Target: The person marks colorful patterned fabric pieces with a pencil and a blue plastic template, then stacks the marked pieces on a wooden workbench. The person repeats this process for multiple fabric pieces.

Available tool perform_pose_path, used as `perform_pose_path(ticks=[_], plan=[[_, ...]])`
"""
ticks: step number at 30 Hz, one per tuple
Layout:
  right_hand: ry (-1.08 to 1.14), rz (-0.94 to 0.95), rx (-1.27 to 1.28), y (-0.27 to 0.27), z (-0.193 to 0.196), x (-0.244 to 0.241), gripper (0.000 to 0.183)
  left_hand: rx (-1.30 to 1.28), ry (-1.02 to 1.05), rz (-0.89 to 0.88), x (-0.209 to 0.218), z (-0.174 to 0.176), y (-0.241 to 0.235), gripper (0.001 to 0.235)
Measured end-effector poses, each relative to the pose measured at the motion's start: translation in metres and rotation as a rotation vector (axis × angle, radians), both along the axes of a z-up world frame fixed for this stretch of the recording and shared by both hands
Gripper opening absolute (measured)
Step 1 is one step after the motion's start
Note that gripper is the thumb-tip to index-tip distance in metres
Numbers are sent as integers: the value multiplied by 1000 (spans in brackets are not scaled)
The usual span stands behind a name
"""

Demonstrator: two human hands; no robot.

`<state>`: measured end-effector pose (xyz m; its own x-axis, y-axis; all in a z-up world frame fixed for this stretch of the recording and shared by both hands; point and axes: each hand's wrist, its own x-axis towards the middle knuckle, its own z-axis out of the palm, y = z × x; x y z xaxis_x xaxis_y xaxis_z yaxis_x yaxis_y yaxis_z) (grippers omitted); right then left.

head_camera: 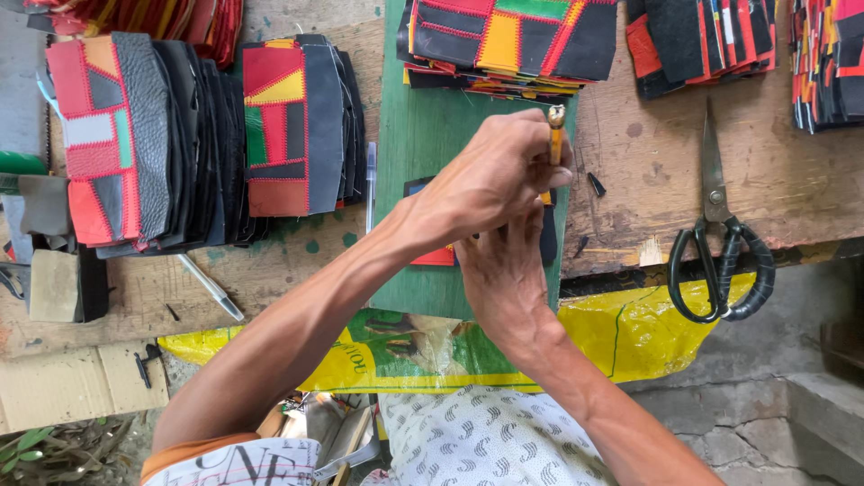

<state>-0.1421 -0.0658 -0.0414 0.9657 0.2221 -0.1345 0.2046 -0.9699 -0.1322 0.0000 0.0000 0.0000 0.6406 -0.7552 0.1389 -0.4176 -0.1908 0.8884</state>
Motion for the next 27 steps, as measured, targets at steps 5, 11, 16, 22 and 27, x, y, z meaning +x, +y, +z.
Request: perform_pose_path(ticks=[5,11,16,22,27], plan=[[-95,0,-22,3,2,3,58,125,-68,-10,-2,-11,-16,19],[-121,-30,78,3,1,3,59,199,-109,-3,-8,-4,-19,10],[-70,-50,129,2,-6,1,60,277,-163,-49,-16,-2,-22,12],[-109,-18,91,2,-5,-2,61,290,-219,-47,-13,-5,-26,23],[-7,-54,137,3,0,3,58,271,-224,-74,-17,-4,-22,21]])
